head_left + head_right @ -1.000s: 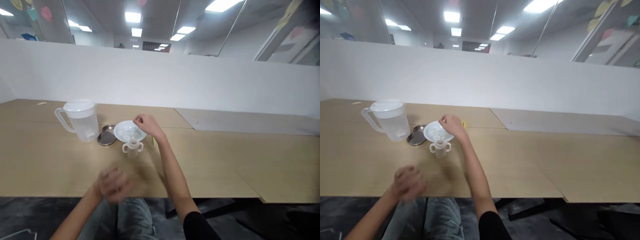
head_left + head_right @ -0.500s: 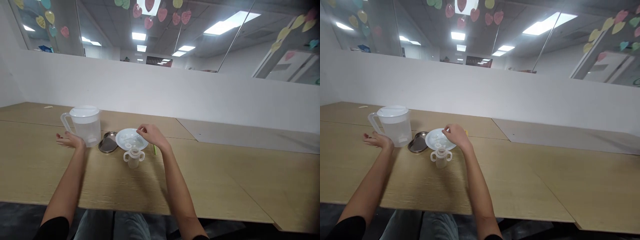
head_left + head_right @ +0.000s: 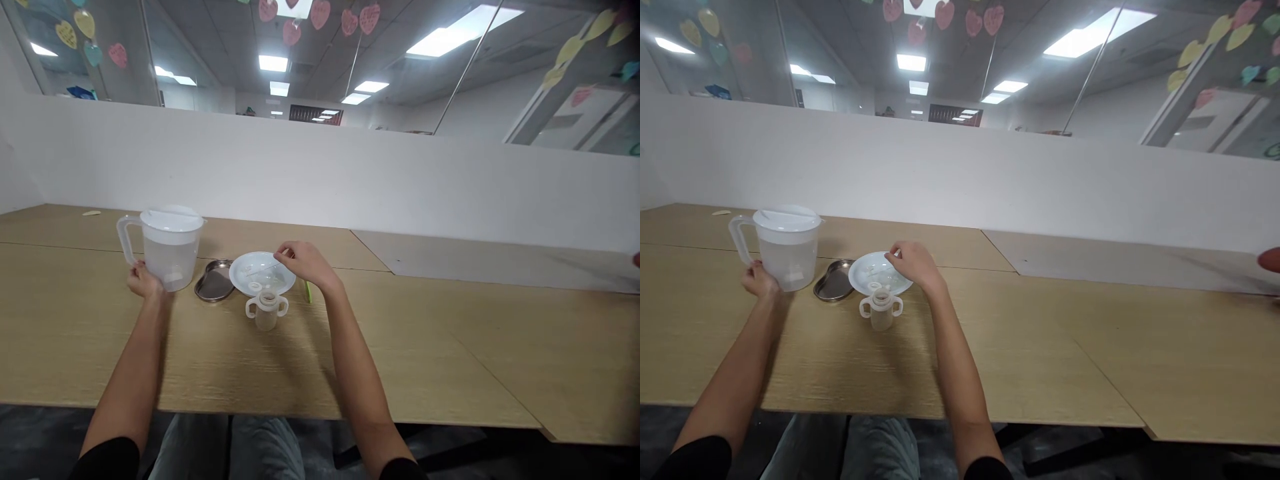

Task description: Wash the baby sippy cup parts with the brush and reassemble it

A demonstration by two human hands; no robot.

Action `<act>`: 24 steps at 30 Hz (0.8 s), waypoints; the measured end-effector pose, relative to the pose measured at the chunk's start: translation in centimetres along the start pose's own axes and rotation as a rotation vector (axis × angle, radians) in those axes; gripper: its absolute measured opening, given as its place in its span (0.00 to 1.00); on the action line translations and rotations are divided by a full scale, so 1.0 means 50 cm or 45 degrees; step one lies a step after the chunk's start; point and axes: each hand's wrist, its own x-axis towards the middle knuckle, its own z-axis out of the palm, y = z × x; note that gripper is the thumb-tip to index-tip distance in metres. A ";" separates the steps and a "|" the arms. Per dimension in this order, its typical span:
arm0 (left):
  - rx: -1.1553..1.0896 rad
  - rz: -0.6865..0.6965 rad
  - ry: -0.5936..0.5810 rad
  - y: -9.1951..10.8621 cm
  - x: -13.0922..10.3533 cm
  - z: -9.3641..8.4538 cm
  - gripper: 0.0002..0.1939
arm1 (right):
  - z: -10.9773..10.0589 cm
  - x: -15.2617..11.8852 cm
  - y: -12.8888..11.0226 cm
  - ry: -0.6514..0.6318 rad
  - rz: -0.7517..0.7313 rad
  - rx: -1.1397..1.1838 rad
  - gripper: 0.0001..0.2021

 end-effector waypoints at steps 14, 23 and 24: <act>-0.092 0.466 0.062 0.145 -0.079 -0.036 0.21 | 0.023 0.021 0.020 -0.061 -0.027 -0.141 0.11; -0.133 0.427 0.092 0.145 -0.085 -0.034 0.20 | 0.018 0.016 0.018 -0.110 0.027 -0.140 0.12; -0.218 0.375 0.091 0.142 -0.080 -0.032 0.19 | 0.018 0.017 0.019 -0.094 0.029 -0.126 0.11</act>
